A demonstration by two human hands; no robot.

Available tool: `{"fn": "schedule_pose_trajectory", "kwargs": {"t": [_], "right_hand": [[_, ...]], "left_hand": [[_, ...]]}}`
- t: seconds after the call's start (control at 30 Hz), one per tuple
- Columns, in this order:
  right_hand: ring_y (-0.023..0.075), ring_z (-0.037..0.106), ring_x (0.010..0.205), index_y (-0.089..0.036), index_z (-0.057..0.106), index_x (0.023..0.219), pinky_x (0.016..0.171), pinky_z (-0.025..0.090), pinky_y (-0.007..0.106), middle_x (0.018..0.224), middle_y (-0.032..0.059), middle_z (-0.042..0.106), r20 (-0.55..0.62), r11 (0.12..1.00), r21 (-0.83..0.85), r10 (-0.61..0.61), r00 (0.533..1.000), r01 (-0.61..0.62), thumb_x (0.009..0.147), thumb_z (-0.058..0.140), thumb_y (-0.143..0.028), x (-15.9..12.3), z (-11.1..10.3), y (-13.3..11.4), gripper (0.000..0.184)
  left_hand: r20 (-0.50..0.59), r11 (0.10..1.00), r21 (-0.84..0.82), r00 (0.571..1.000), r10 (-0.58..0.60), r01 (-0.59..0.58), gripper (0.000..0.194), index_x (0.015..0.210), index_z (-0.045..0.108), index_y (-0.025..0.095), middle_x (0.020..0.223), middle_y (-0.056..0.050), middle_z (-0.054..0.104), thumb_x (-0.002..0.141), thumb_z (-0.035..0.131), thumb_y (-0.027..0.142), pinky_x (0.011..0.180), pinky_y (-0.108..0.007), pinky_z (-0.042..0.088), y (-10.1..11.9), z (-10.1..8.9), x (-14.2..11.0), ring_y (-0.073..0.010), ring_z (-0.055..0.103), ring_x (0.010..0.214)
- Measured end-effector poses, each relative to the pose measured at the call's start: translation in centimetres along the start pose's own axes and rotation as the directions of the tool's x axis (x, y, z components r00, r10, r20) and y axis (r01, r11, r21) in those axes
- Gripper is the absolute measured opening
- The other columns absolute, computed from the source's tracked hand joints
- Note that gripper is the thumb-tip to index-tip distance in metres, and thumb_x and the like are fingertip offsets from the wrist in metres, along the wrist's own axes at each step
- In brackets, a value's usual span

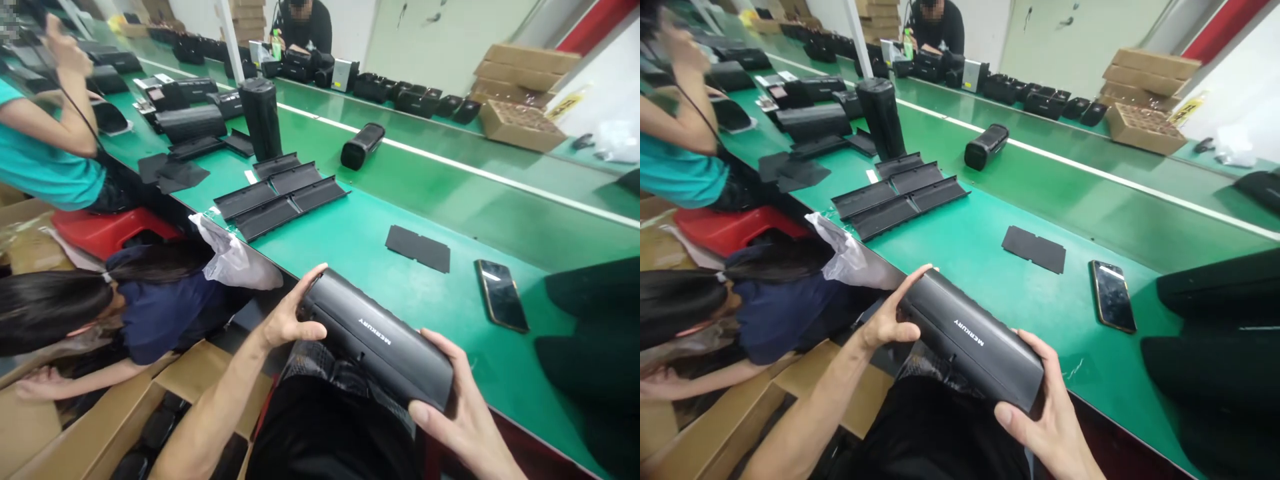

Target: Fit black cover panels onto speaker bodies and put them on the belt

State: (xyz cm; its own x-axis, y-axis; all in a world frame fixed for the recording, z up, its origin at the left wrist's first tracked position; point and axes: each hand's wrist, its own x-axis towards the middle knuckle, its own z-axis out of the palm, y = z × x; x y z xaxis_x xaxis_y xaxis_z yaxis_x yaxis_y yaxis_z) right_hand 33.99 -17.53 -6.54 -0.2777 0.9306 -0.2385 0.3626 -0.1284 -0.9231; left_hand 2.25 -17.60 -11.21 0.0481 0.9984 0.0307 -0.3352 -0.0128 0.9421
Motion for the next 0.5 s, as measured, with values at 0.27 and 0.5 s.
{"fn": "schedule_pose_trajectory", "kwargs": {"t": [0.27,0.5], "right_hand": [[0.0427,0.047,0.142,-0.035,0.030,0.159,0.107,0.049,0.050,0.163,0.0129,0.040,-0.063,0.997,0.061,-0.035,0.997,0.038,0.076,0.076,-0.074,-0.3,1.2,1.5,0.102],[0.0423,0.049,0.140,-0.033,0.041,0.150,0.106,0.049,0.049,0.158,0.0126,0.047,-0.100,0.994,0.019,-0.104,0.990,0.106,0.085,0.074,-0.058,-0.9,0.3,1.1,0.077]], "left_hand": [[0.067,0.996,0.076,0.997,-0.044,0.039,0.110,0.162,0.034,0.031,0.153,-0.011,0.048,0.068,0.090,0.044,0.118,-0.054,0.038,-0.3,-0.3,-0.7,-0.0397,0.051,0.135],[-0.002,1.000,0.017,1.000,-0.011,0.011,0.088,0.151,0.048,0.029,0.145,-0.009,0.055,0.072,0.084,0.040,0.101,-0.041,0.048,0.4,1.6,-0.7,-0.0309,0.059,0.117]]}}
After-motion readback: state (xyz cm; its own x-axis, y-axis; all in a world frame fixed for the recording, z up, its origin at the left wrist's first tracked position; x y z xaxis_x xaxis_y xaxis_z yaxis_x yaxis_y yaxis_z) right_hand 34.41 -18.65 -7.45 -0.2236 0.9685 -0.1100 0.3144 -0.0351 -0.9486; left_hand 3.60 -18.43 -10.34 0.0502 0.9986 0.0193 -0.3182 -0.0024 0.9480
